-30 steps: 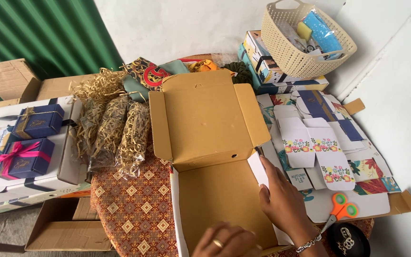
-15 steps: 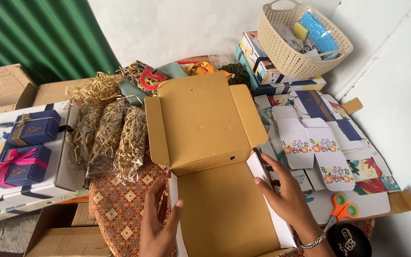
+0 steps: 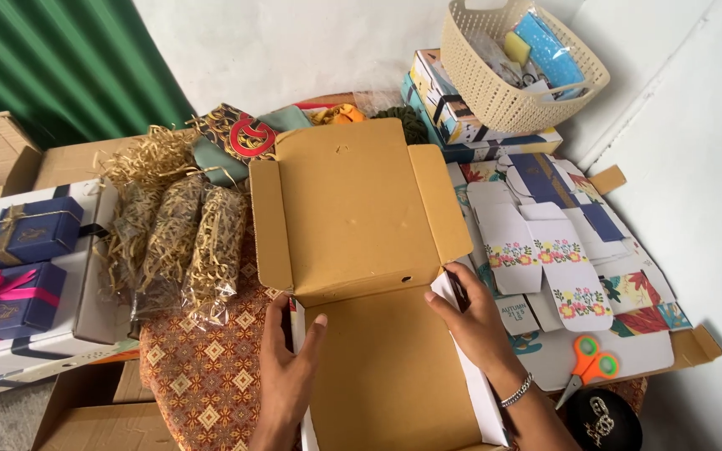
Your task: Unfolding a cardboard box and filling it with shredded paper filler
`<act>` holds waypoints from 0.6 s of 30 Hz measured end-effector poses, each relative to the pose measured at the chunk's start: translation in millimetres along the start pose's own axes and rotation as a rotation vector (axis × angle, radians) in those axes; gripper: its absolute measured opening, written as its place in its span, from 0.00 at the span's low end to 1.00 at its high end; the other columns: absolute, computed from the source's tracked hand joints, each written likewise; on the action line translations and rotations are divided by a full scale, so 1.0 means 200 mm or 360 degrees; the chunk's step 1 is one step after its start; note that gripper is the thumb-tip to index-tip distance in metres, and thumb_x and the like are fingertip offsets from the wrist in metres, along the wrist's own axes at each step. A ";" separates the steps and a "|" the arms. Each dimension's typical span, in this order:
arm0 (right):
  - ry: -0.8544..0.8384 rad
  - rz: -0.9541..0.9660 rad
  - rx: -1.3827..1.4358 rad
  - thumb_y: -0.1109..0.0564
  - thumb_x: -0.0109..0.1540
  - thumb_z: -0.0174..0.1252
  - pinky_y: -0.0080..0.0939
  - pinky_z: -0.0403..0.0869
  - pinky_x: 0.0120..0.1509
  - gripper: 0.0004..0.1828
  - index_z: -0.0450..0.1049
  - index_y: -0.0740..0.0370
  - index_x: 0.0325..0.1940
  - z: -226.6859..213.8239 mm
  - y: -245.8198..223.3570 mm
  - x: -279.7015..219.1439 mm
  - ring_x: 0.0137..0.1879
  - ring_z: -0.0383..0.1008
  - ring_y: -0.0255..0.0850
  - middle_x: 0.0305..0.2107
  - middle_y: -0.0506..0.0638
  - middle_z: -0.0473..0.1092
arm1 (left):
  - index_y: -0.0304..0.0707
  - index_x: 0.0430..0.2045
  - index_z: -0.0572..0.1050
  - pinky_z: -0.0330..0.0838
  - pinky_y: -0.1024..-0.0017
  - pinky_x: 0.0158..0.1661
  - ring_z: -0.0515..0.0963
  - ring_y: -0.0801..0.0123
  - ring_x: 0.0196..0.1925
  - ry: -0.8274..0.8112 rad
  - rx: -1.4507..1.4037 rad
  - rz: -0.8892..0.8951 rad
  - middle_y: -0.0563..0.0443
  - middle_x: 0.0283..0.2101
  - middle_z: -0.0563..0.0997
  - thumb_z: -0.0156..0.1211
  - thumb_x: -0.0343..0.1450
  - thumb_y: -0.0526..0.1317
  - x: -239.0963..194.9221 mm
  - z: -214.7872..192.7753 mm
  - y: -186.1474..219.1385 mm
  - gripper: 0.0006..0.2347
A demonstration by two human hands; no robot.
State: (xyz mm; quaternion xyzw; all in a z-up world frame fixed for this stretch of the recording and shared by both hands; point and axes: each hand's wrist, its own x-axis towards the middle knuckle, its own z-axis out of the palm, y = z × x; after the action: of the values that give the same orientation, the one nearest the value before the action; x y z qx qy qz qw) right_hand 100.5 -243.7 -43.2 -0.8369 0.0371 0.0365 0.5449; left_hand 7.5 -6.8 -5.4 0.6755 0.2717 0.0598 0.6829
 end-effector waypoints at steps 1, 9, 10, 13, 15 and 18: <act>0.0002 0.0000 0.0003 0.48 0.56 0.65 0.33 0.67 0.64 0.31 0.71 0.56 0.63 0.00 0.01 0.00 0.55 0.72 0.34 0.48 0.44 0.74 | 0.42 0.60 0.67 0.67 0.66 0.63 0.73 0.68 0.63 -0.0001 0.0002 0.0002 0.49 0.60 0.77 0.61 0.66 0.45 0.01 0.01 -0.02 0.26; 0.0126 -0.0042 0.0245 0.60 0.59 0.64 0.38 0.59 0.22 0.06 0.72 0.60 0.33 0.02 0.07 0.00 0.19 0.57 0.35 0.16 0.46 0.63 | 0.39 0.49 0.70 0.61 0.73 0.36 0.63 0.72 0.33 0.0002 -0.0138 0.0040 0.52 0.34 0.68 0.61 0.70 0.41 0.02 0.00 -0.09 0.15; 0.0128 -0.0042 0.0246 0.60 0.59 0.64 0.38 0.59 0.22 0.06 0.72 0.60 0.33 0.01 0.06 0.00 0.19 0.57 0.35 0.16 0.46 0.63 | 0.39 0.49 0.70 0.61 0.73 0.36 0.63 0.72 0.33 0.0001 -0.0137 0.0041 0.52 0.34 0.68 0.61 0.70 0.41 0.03 0.00 -0.10 0.15; 0.0161 -0.0200 0.0042 0.57 0.58 0.63 0.36 0.62 0.33 0.06 0.73 0.59 0.30 0.00 0.03 -0.02 0.27 0.61 0.33 0.20 0.43 0.66 | 0.37 0.54 0.68 0.63 0.71 0.41 0.66 0.68 0.38 -0.0034 -0.0220 -0.0018 0.48 0.38 0.71 0.57 0.70 0.32 0.06 -0.01 -0.15 0.17; 0.0103 -0.0315 0.0086 0.60 0.59 0.59 0.35 0.66 0.38 0.04 0.72 0.61 0.31 -0.01 0.01 -0.03 0.31 0.66 0.33 0.23 0.44 0.71 | 0.39 0.52 0.69 0.58 0.73 0.37 0.62 0.70 0.34 -0.0027 -0.0316 0.0049 0.49 0.35 0.68 0.53 0.69 0.29 0.09 -0.02 -0.22 0.16; 0.0215 -0.0261 0.0054 0.60 0.57 0.63 0.35 0.66 0.38 0.06 0.72 0.59 0.27 -0.01 0.09 -0.01 0.31 0.65 0.33 0.22 0.43 0.69 | 0.38 0.50 0.69 0.55 0.71 0.34 0.59 0.70 0.31 -0.0095 -0.0278 0.0106 0.50 0.31 0.64 0.51 0.70 0.28 0.09 -0.03 -0.22 0.15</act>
State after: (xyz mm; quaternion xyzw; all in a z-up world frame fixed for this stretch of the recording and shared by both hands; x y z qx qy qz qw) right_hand 96.8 -253.2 -58.3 -0.8283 0.0058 -0.0652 0.5564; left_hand 7.8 2.1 -51.5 0.6236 0.2223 0.0856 0.7445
